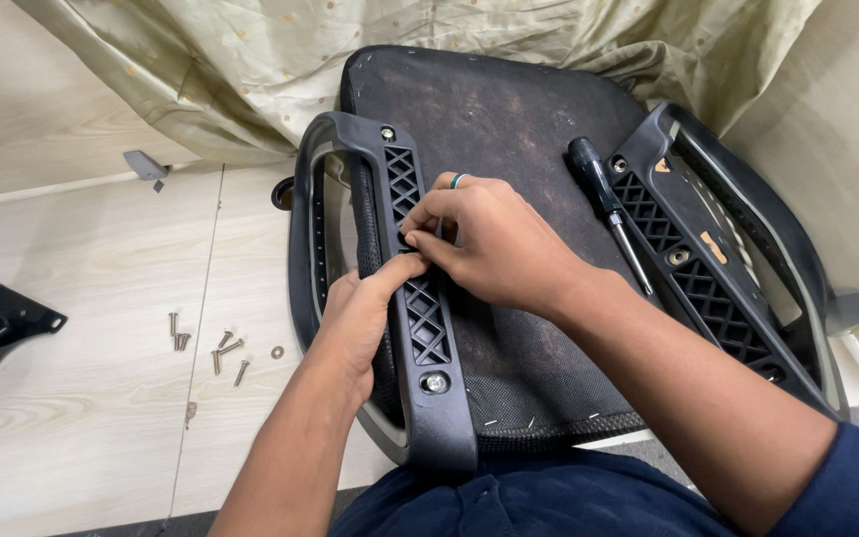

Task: The person attaches a black plastic armrest to the underside of an overturned office chair seat using a screwdriver and screws. They align the armrest, insert screws, and tighten them to secure the part.

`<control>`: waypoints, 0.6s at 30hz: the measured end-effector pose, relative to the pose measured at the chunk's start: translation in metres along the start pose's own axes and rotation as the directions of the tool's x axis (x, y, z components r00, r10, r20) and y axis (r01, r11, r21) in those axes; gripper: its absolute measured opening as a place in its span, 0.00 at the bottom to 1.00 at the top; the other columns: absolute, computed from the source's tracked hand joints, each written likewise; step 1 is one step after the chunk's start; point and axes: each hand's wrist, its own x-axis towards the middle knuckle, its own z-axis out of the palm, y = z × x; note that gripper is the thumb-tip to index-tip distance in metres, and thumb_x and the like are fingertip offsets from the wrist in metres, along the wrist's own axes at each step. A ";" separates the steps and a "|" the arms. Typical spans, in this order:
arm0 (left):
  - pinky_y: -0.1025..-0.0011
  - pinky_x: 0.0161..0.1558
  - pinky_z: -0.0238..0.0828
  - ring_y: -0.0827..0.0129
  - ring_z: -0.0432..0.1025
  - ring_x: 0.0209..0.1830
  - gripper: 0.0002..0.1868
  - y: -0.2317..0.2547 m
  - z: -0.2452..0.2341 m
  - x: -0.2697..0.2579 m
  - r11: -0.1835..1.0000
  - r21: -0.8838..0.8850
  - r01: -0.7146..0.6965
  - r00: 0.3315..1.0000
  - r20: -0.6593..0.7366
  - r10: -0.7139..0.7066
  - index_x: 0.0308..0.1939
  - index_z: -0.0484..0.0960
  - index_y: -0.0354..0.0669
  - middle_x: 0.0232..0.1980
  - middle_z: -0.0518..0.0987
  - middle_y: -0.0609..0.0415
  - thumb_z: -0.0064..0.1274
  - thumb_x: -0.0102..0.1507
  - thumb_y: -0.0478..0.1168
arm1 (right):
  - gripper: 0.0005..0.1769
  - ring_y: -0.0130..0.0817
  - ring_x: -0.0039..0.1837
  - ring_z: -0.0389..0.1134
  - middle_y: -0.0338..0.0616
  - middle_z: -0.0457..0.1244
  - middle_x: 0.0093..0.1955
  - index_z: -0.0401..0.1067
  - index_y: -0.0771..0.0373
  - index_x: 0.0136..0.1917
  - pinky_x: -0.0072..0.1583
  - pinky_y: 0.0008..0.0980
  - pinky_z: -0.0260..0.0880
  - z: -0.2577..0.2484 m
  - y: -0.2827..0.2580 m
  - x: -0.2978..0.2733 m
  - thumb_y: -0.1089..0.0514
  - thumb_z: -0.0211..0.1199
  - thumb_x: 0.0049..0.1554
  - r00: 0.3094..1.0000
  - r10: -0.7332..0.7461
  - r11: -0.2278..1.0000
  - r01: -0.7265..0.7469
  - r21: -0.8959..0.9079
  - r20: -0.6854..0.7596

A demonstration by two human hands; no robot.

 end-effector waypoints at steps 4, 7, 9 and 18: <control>0.73 0.28 0.76 0.72 0.76 0.26 0.14 0.001 0.002 -0.001 1.000 0.012 -0.004 1.000 -0.009 0.004 0.40 0.83 0.39 0.32 0.82 0.54 0.56 0.57 0.44 | 0.09 0.45 0.44 0.72 0.51 0.70 0.43 0.79 0.67 0.43 0.47 0.40 0.71 0.005 -0.001 0.002 0.58 0.69 0.55 0.997 0.067 0.995 -0.069 -0.075 -0.034; 0.73 0.28 0.76 0.72 0.77 0.25 0.14 0.002 0.002 -0.002 0.998 0.062 0.024 0.999 -0.044 -0.021 0.40 0.83 0.39 0.31 0.82 0.53 0.56 0.58 0.45 | 0.11 0.46 0.43 0.71 0.51 0.70 0.42 0.80 0.66 0.41 0.46 0.41 0.70 0.005 -0.004 0.002 0.54 0.70 0.55 0.989 0.138 0.980 -0.143 -0.139 -0.044; 0.73 0.28 0.75 0.71 0.76 0.25 0.14 0.001 0.001 -0.001 0.998 0.053 0.022 0.999 -0.032 -0.020 0.40 0.83 0.38 0.31 0.82 0.53 0.56 0.58 0.45 | 0.12 0.45 0.42 0.71 0.50 0.70 0.42 0.79 0.66 0.40 0.45 0.41 0.70 0.004 -0.006 0.002 0.53 0.70 0.55 0.986 0.163 0.977 -0.168 -0.132 -0.048; 0.72 0.31 0.75 0.71 0.77 0.27 0.14 -0.002 -0.001 0.000 1.000 -0.010 -0.001 1.000 0.000 0.001 0.41 0.85 0.37 0.33 0.83 0.52 0.56 0.58 0.44 | 0.10 0.44 0.42 0.74 0.53 0.71 0.42 0.80 0.66 0.45 0.47 0.39 0.74 0.007 0.001 0.002 0.57 0.66 0.53 0.990 0.132 0.991 -0.131 0.017 -0.040</control>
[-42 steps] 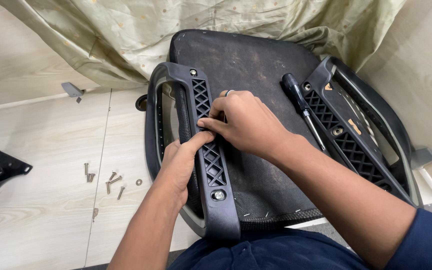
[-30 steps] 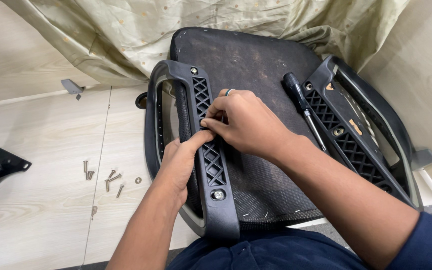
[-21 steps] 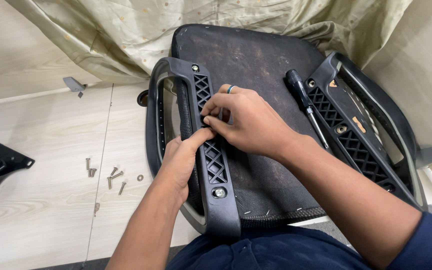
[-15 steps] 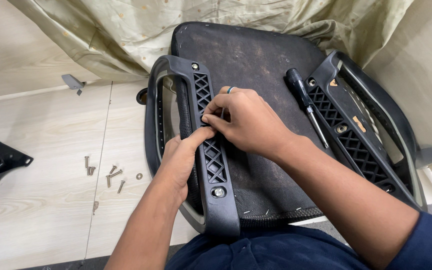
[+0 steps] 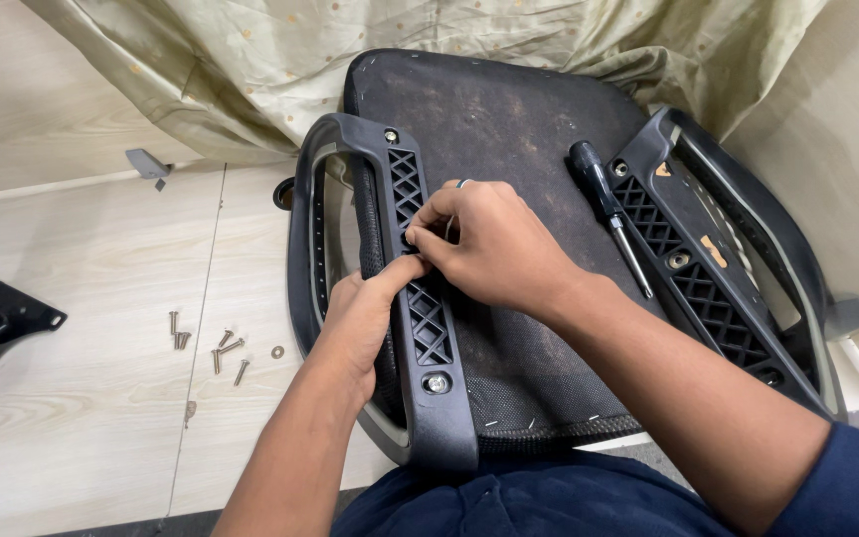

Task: The person attaches a black plastic armrest to the underside of an overturned office chair seat using a screwdriver and screws. They align the armrest, insert screws, and tighten them to secure the part.

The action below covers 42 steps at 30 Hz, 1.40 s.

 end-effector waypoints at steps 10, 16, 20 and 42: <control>0.70 0.33 0.78 0.67 0.78 0.29 0.22 -0.004 -0.001 -0.001 0.997 0.076 0.032 0.998 -0.048 -0.029 0.44 0.83 0.33 0.35 0.84 0.49 0.60 0.54 0.48 | 0.11 0.48 0.42 0.72 0.54 0.70 0.42 0.80 0.66 0.44 0.46 0.43 0.71 -0.016 0.009 -0.022 0.55 0.65 0.55 0.983 0.143 0.974 -0.160 -0.161 -0.113; 0.67 0.36 0.80 0.63 0.80 0.33 0.27 -0.006 0.000 -0.002 0.990 0.109 0.087 0.992 -0.097 -0.077 0.47 0.81 0.29 0.38 0.84 0.44 0.59 0.53 0.49 | 0.11 0.50 0.55 0.68 0.55 0.67 0.51 0.79 0.65 0.49 0.57 0.46 0.69 -0.026 0.031 -0.039 0.57 0.63 0.57 0.945 0.206 0.906 -0.282 -0.316 -0.255; 0.66 0.38 0.81 0.61 0.81 0.36 0.30 -0.007 0.002 -0.002 0.987 0.130 0.095 0.991 -0.109 -0.081 0.50 0.80 0.29 0.41 0.84 0.42 0.59 0.52 0.51 | 0.19 0.54 0.66 0.60 0.61 0.61 0.62 0.74 0.68 0.57 0.62 0.48 0.65 -0.028 0.049 -0.051 0.54 0.64 0.56 0.911 0.312 0.830 -0.400 -0.390 -0.270; 0.66 0.34 0.83 0.62 0.82 0.34 0.39 -0.011 0.008 0.000 0.967 0.237 0.095 0.972 -0.230 -0.039 0.53 0.75 0.23 0.40 0.85 0.39 0.60 0.53 0.57 | 0.30 0.63 0.64 0.62 0.70 0.60 0.61 0.64 0.77 0.62 0.59 0.51 0.69 -0.053 0.112 -0.067 0.55 0.67 0.53 0.903 0.387 0.739 -0.426 -0.521 -0.188</control>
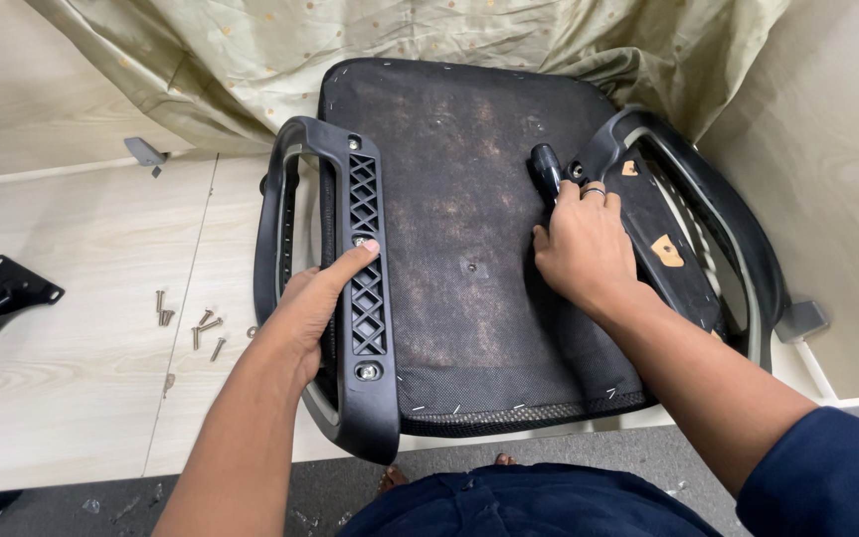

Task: The person attaches a black plastic armrest to the underside of an overturned office chair seat using a screwdriver and screws. They align the armrest, insert screws, and tighten them to secure the part.

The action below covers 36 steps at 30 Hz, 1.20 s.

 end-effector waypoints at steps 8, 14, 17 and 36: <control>0.65 0.33 0.82 0.64 0.81 0.30 0.36 0.007 0.006 -0.004 0.998 -0.009 0.057 0.998 -0.032 -0.057 0.53 0.79 0.25 0.38 0.85 0.42 0.61 0.53 0.55 | 0.23 0.59 0.53 0.70 0.64 0.66 0.52 0.74 0.75 0.50 0.57 0.50 0.70 -0.005 0.015 0.008 0.49 0.68 0.57 0.981 0.057 0.991 -0.079 0.109 0.188; 0.66 0.35 0.82 0.64 0.82 0.32 0.36 0.008 0.004 -0.003 0.998 -0.016 0.053 0.999 0.012 -0.052 0.52 0.80 0.26 0.38 0.85 0.42 0.63 0.52 0.55 | 0.28 0.45 0.51 0.74 0.57 0.69 0.48 0.64 0.75 0.65 0.54 0.36 0.76 -0.014 0.008 0.022 0.56 0.65 0.57 0.825 0.114 0.831 -0.384 0.402 0.553; 0.64 0.38 0.82 0.63 0.82 0.35 0.35 0.008 -0.001 0.002 0.997 -0.004 0.079 0.997 0.028 -0.078 0.52 0.78 0.28 0.39 0.85 0.43 0.63 0.53 0.56 | 0.28 0.38 0.51 0.71 0.50 0.66 0.46 0.56 0.77 0.67 0.54 0.32 0.78 -0.021 -0.005 0.035 0.63 0.61 0.59 0.690 0.016 0.430 -0.658 0.618 0.723; 0.64 0.65 0.64 0.58 0.75 0.58 0.45 0.029 -0.017 0.066 0.999 0.027 -0.034 0.994 0.107 0.031 0.58 0.77 0.28 0.54 0.83 0.39 0.58 0.54 0.66 | 0.26 0.17 0.41 0.59 0.27 0.61 0.38 0.79 0.63 0.47 0.44 0.20 0.62 -0.035 -0.106 0.054 0.38 0.56 0.63 0.961 -0.110 0.286 -0.215 0.934 0.255</control>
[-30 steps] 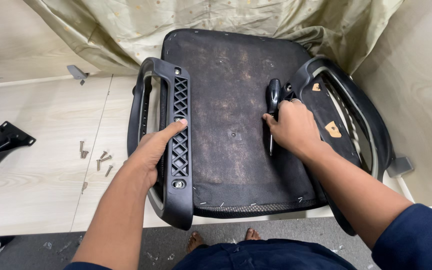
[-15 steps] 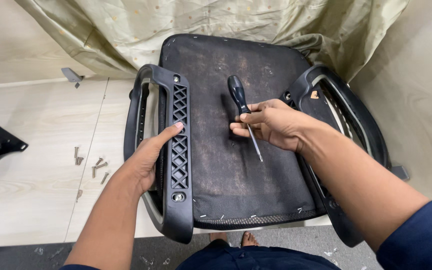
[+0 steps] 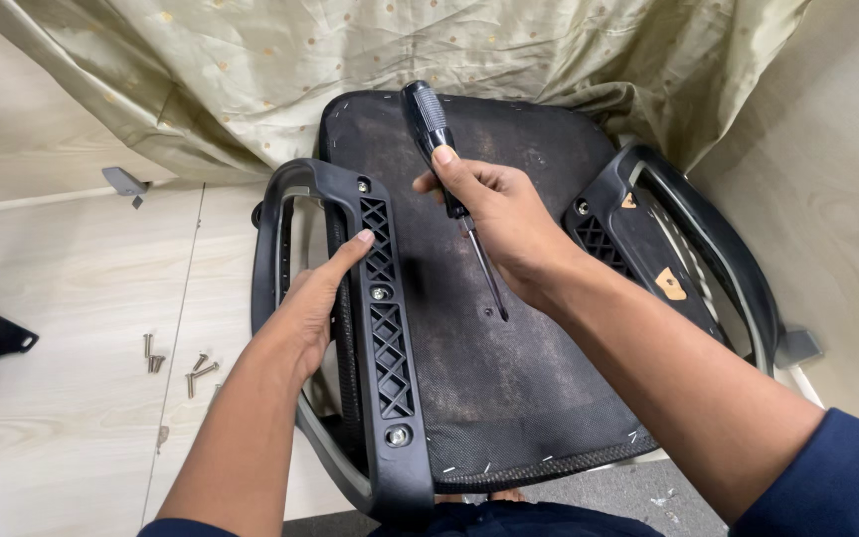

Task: The person attaches a black plastic armrest to the underside of an overturned office chair seat using a screwdriver and screws. They align the armrest, insert screws, and tighten them to secure the part.

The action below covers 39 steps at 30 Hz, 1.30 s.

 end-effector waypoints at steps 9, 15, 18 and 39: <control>0.64 0.61 0.70 0.53 0.79 0.54 0.46 0.007 0.002 0.006 1.000 0.009 0.027 0.999 0.029 -0.027 0.55 0.81 0.22 0.49 0.85 0.35 0.60 0.51 0.65 | 0.19 0.21 0.41 0.60 0.38 0.66 0.41 0.78 0.68 0.52 0.44 0.24 0.61 -0.002 -0.027 0.001 0.47 0.63 0.63 0.996 -0.071 0.934 0.083 -0.347 0.046; 0.63 0.61 0.73 0.54 0.79 0.56 0.49 -0.005 0.001 -0.017 0.999 0.006 0.032 0.997 0.068 -0.033 0.62 0.72 0.23 0.51 0.83 0.33 0.60 0.51 0.64 | 0.36 0.31 0.47 0.75 0.44 0.67 0.48 0.51 0.67 0.74 0.44 0.30 0.81 0.002 -0.035 -0.010 0.58 0.64 0.60 0.994 -0.101 0.940 0.109 -0.324 0.041; 0.60 0.59 0.76 0.53 0.76 0.58 0.53 -0.008 0.002 -0.029 0.999 0.034 0.022 0.997 0.080 -0.024 0.67 0.64 0.28 0.53 0.79 0.33 0.60 0.50 0.63 | 0.52 0.35 0.43 0.75 0.51 0.67 0.47 0.28 0.58 0.82 0.43 0.32 0.82 0.000 -0.032 -0.017 0.61 0.62 0.60 0.985 -0.172 0.905 0.164 -0.392 0.015; 0.69 0.33 0.82 0.64 0.82 0.32 0.35 -0.013 0.021 -0.061 0.991 -0.014 0.132 0.990 -0.058 -0.132 0.55 0.75 0.31 0.38 0.84 0.43 0.59 0.53 0.54 | 0.47 0.32 0.57 0.76 0.46 0.64 0.56 0.29 0.47 0.83 0.55 0.35 0.80 -0.007 -0.018 -0.025 0.68 0.58 0.68 0.841 -0.525 0.785 0.537 -0.308 0.130</control>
